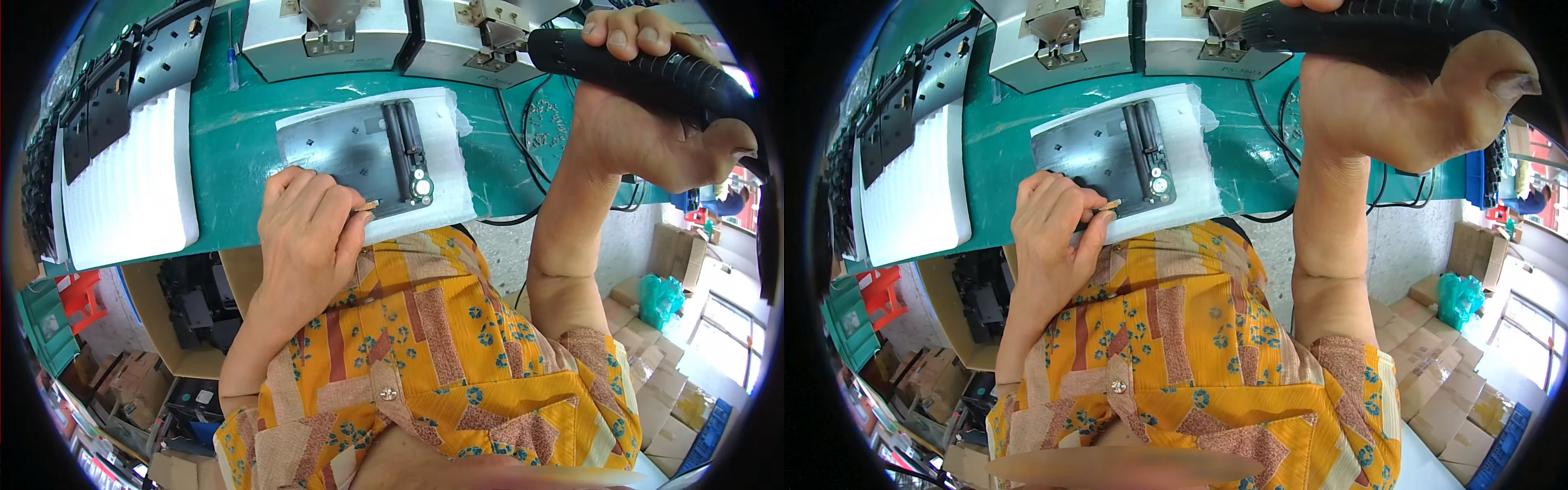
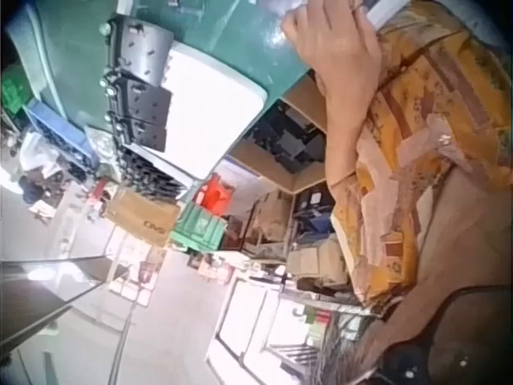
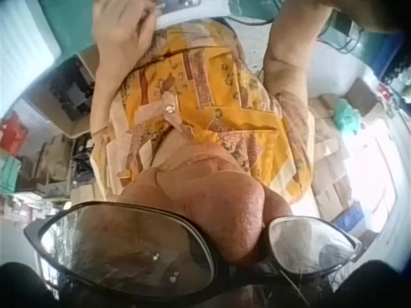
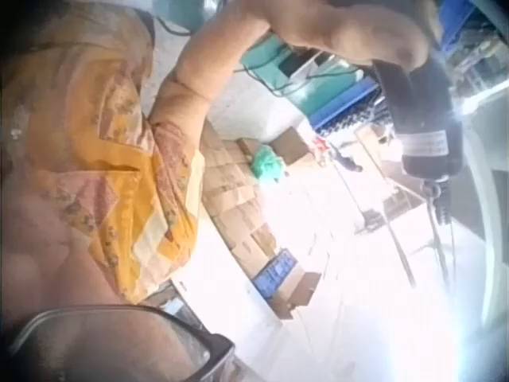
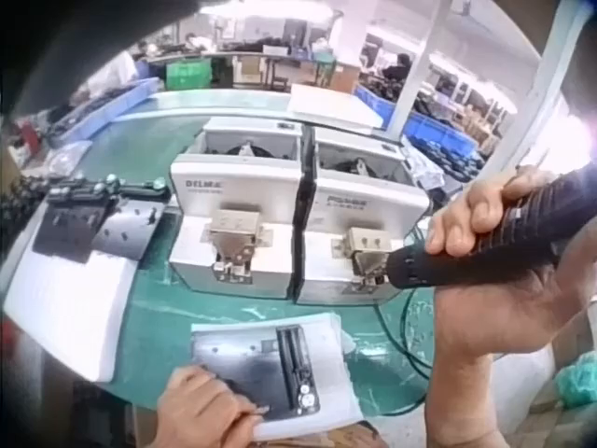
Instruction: The person assembles plastic housing components for an electronic device by securing them together with screws using an electric screwdriver.
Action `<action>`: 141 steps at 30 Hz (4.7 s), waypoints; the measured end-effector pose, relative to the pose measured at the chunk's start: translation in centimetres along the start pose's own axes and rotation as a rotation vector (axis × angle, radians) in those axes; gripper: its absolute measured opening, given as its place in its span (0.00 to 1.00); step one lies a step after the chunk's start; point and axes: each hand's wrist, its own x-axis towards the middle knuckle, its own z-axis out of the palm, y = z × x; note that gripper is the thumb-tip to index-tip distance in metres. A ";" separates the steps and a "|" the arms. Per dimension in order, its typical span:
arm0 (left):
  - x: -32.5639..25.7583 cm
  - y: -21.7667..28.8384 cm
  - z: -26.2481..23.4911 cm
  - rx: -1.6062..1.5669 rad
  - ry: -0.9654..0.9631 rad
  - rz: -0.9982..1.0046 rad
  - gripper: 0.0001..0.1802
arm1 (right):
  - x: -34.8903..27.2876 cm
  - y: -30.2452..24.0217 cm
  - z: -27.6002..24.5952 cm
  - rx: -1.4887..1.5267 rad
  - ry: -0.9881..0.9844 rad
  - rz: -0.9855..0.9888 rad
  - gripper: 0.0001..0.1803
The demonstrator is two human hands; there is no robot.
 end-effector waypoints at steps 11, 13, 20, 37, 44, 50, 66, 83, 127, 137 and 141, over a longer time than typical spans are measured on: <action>0.4 -0.4 0.3 0.033 0.038 0.029 0.12 | 0.5 -0.6 -0.4 -0.101 -0.180 -0.031 0.47; 0.3 -0.3 0.1 0.027 0.014 0.010 0.13 | 0.6 -0.6 -0.4 -0.119 -0.213 -0.037 0.47; 0.5 0.3 -0.1 0.004 -0.006 -0.001 0.23 | 0.0 2.2 0.8 -0.161 -0.017 -0.169 0.46; 0.4 0.2 -0.3 0.036 -0.012 -0.002 0.21 | -0.7 3.5 1.3 -0.086 -0.018 -0.151 0.42; 0.6 0.2 -0.3 0.020 -0.026 0.006 0.21 | -0.9 4.0 2.8 -0.037 0.211 -0.160 0.33; 0.2 -0.6 0.1 0.020 -0.011 0.051 0.20 | -0.1 3.8 5.8 -0.156 0.413 0.072 0.31; -0.9 -2.1 2.0 0.089 0.291 0.219 0.16 | 0.6 1.4 8.2 -0.292 0.518 -0.257 0.30; -1.2 -1.1 2.3 0.133 0.270 0.098 0.15 | -2.0 0.7 9.8 -1.006 0.594 -0.155 0.18; -0.5 -1.7 0.8 0.072 0.142 0.087 0.21 | -4.8 0.7 5.7 -0.474 0.356 -0.186 0.21; -1.1 -2.4 0.6 0.034 0.116 0.105 0.21 | -4.7 -1.6 5.3 -0.886 0.038 -0.032 0.29; -0.7 -2.2 0.4 0.050 0.091 0.111 0.21 | -4.8 -4.4 5.7 -1.030 0.096 0.236 0.34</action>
